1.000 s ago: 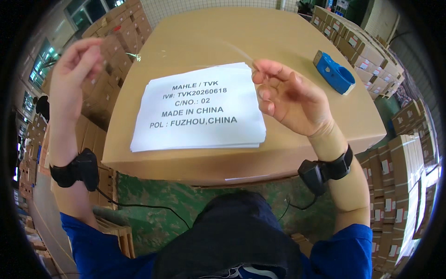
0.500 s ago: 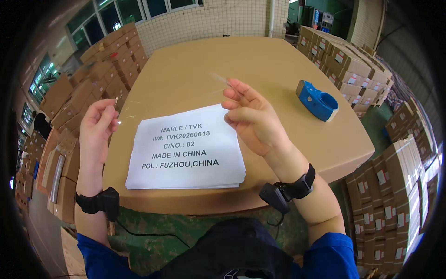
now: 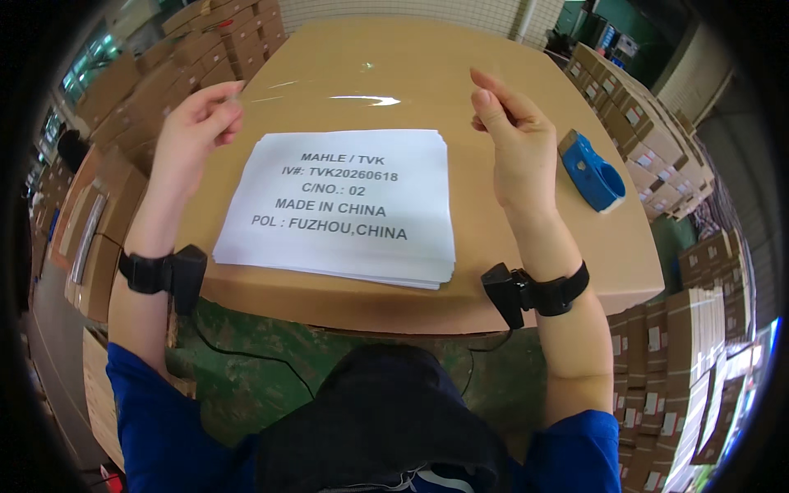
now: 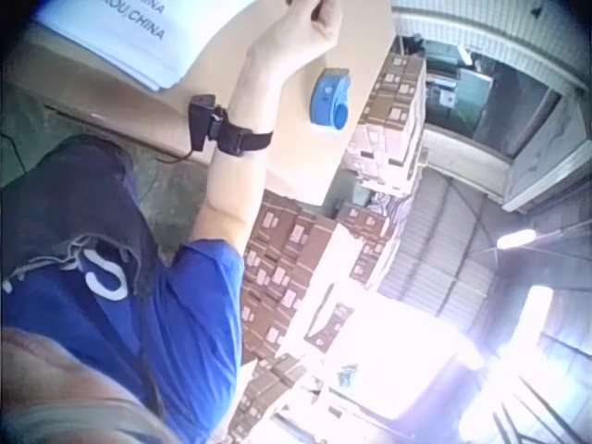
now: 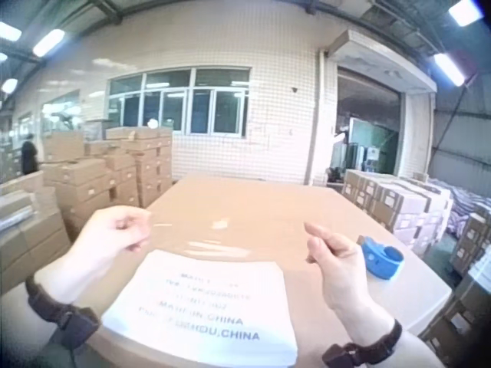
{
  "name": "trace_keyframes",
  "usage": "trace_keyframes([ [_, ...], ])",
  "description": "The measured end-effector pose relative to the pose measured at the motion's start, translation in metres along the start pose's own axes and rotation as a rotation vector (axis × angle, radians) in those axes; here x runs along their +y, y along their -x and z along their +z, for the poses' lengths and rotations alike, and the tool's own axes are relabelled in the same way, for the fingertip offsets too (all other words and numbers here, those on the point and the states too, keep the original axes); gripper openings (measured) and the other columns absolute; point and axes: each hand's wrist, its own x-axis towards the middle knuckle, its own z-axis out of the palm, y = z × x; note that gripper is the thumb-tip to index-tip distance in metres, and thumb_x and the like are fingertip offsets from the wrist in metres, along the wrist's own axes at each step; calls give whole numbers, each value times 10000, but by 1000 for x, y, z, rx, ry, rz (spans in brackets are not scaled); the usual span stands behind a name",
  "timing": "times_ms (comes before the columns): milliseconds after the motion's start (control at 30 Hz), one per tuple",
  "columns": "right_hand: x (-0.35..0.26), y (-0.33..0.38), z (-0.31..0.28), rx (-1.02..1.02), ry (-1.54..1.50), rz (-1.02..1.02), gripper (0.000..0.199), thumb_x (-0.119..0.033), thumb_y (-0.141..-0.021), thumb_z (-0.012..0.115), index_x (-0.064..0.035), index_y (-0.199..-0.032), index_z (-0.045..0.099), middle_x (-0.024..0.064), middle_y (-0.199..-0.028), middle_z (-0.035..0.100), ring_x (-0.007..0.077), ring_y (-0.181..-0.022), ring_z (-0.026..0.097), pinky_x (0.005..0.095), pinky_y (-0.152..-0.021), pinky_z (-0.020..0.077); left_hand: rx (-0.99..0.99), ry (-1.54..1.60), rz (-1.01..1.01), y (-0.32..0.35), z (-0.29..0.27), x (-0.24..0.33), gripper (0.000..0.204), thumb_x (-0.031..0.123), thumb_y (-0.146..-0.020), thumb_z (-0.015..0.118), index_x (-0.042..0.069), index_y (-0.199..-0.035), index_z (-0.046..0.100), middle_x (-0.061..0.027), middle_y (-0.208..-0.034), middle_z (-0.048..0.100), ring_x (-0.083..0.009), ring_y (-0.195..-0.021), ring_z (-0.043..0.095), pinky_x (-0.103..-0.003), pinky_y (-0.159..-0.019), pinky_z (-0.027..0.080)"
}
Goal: Applying and taping shipping labels onto cardboard boxes in a warehouse.
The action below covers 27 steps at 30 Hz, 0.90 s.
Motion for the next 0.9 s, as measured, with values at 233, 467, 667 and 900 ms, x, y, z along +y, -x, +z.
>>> trace_keyframes([
  [233, 13, 1, 15, -110, 131, 222, 269, -170, -817, 638, 18, -1003, 588, 15, -766, 573, 76, -712, 500, 217, -658, 407, -56, 21, -152, -10, -15, -28, 345, 185, -818, 623, 20, -1097, 505, -33, -794, 600, -99, -709, 561, -217, -669, 448],
  [467, 16, -4, 10, -140, 120, 248, 182, -154, -810, 639, -8, -901, 579, 9, -746, 568, 75, -698, 505, 214, -655, 404, -87, 230, -357, -10, -18, -37, 166, 222, -848, 600, 117, -932, 502, 12, -916, 555, -102, -882, 527, -285, -782, 436],
  [667, -1, -19, -4, -309, 223, 136, 132, -145, -806, 631, -21, -840, 603, -7, -724, 550, 64, -671, 489, 207, -630, 401, -182, 215, -418, -22, -21, -24, 173, 236, -846, 604, 128, -935, 504, 7, -981, 536, -112, -932, 509, -302, -812, 432],
  [900, 17, -27, -7, -420, 345, 336, 188, -154, -803, 625, -10, -920, 593, -8, -702, 532, 69, -643, 478, 209, -594, 392, -294, -172, -456, -50, -18, -41, 193, 275, -823, 627, 117, -887, 536, 25, -878, 560, -69, -837, 516, -244, -748, 422],
])
